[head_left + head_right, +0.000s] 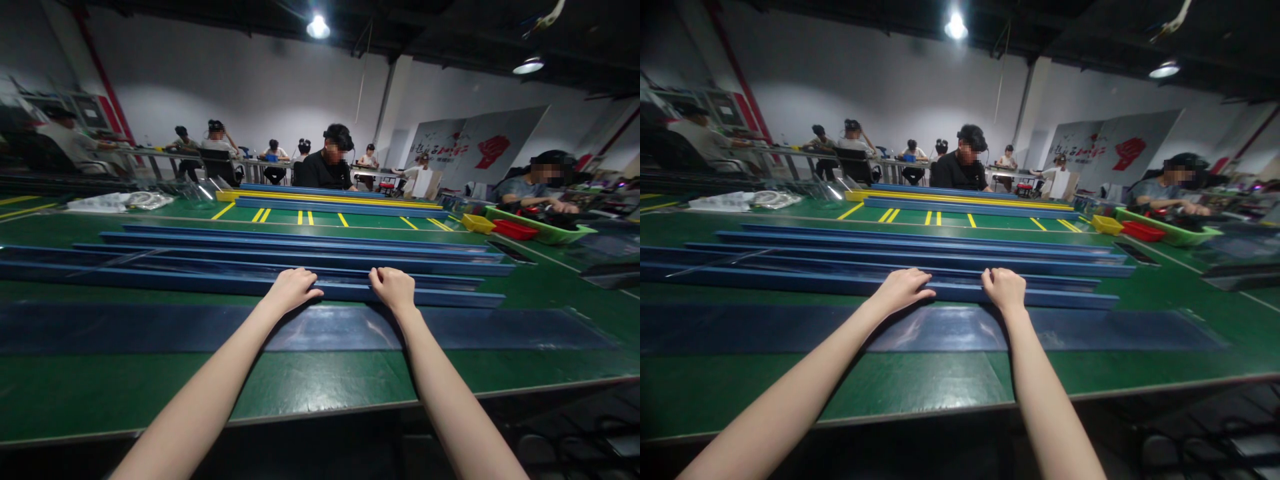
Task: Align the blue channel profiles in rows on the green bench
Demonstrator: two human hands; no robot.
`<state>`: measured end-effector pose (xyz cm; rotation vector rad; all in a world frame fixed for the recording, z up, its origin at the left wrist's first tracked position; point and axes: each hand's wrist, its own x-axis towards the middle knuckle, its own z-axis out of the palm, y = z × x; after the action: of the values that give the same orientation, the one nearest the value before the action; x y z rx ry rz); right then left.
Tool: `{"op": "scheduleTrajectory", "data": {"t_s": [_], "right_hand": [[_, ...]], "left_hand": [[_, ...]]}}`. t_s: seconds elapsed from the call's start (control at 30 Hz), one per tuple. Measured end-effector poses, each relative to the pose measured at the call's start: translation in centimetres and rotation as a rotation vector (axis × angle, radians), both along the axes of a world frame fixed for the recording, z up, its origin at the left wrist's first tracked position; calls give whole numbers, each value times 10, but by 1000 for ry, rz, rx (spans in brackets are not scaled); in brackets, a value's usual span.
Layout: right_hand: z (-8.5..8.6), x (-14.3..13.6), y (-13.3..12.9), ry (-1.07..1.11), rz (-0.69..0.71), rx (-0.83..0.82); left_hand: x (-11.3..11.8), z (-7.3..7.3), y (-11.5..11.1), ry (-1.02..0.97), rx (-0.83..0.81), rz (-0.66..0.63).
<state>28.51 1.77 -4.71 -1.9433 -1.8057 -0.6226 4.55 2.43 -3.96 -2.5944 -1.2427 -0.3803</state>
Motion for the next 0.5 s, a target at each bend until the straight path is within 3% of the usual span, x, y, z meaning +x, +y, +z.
{"op": "scheduleTrajectory", "data": {"t_s": [0.27, 0.5], "right_hand": [[-6, -22, 1, -11, 206, 97], [-5, -25, 6, 18, 147, -18]], "left_hand": [[0, 0, 0, 3, 24, -3], [1, 3, -1, 10, 8, 28]]}}
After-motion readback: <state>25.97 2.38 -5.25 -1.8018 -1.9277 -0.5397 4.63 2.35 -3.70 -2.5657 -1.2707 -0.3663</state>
